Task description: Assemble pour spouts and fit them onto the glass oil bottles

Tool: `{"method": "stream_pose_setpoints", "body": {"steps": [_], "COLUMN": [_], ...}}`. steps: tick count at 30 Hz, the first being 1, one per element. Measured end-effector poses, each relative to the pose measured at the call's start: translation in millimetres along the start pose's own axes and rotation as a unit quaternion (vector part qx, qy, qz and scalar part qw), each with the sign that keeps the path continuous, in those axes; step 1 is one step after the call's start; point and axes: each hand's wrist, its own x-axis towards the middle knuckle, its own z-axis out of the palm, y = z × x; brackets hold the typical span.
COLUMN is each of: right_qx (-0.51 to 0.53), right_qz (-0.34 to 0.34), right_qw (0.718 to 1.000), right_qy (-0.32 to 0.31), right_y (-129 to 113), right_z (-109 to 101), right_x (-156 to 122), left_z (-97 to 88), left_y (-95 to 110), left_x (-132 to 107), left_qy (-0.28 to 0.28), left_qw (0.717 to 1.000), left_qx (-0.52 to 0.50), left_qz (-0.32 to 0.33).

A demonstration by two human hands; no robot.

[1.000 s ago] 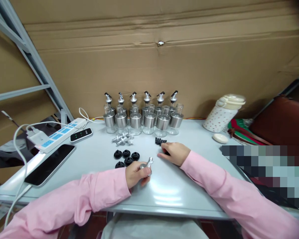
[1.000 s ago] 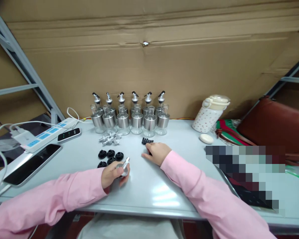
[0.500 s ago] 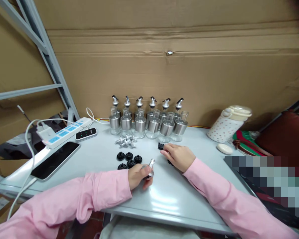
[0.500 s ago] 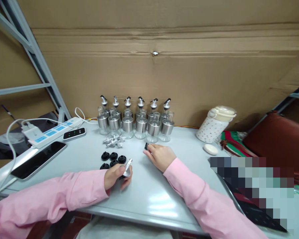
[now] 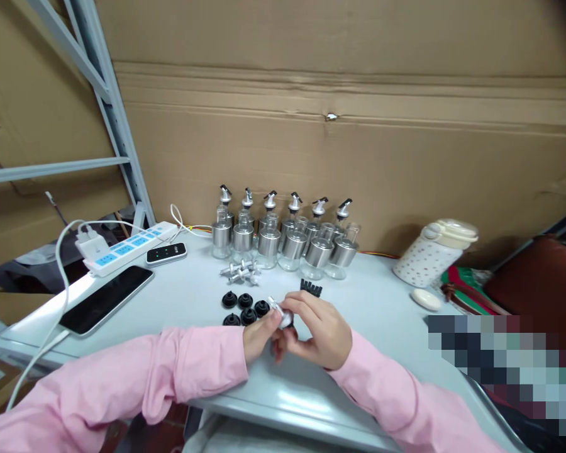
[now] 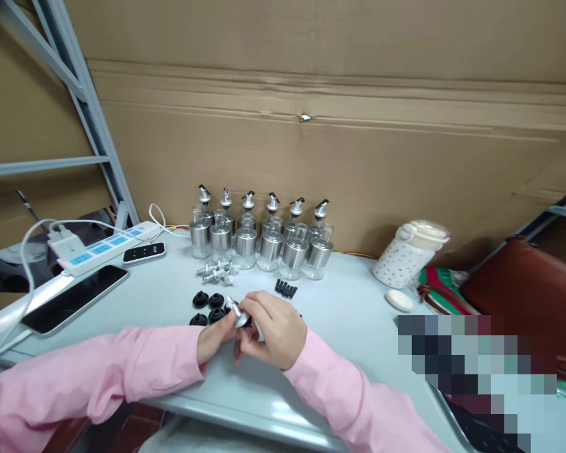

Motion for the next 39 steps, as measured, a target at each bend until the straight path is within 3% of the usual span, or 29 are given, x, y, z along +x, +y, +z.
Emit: {"method": "stream_pose_setpoints", "body": {"steps": [3,9,15,21,24,30,36,39], "right_qx": [0.021,0.056,0.009,-0.043,-0.058,0.041,-0.007,-0.026], "right_qz": [-0.011,-0.018,0.045,0.047,0.031,0.067,-0.054,-0.113], "right_qw": [1.000,0.997,0.997,0.992,0.995,0.993,0.997,0.991], "right_qy": [-0.002,-0.042,-0.054,-0.104,-0.081,-0.089,-0.055,-0.067], "right_y": [3,12,14,14,15,5,-11,-20], "right_z": [-6,-14,-12,-5,-7,-16,-23,-30], "right_x": [-1,-6,-6,-7,-8,-8,4,15], "left_z": [-0.5,1.9,3.5,5.6,4.9,-5.2,-7.6,-0.6], "left_y": [2,7,10,12,12,16,36,45], "left_x": [2,1,2,-1,0,-2,-22,-37], "left_qy": [-0.022,0.044,0.043,0.041,0.029,-0.024,-0.023,-0.004], "left_qw": [1.000,0.998,0.998,0.998,0.999,0.999,0.999,0.992], "left_qx": [-0.014,-0.032,0.020,0.022,0.010,-0.042,-0.025,-0.100], "left_qz": [0.015,0.025,0.038,0.031,0.028,-0.014,-0.020,-0.082]}}
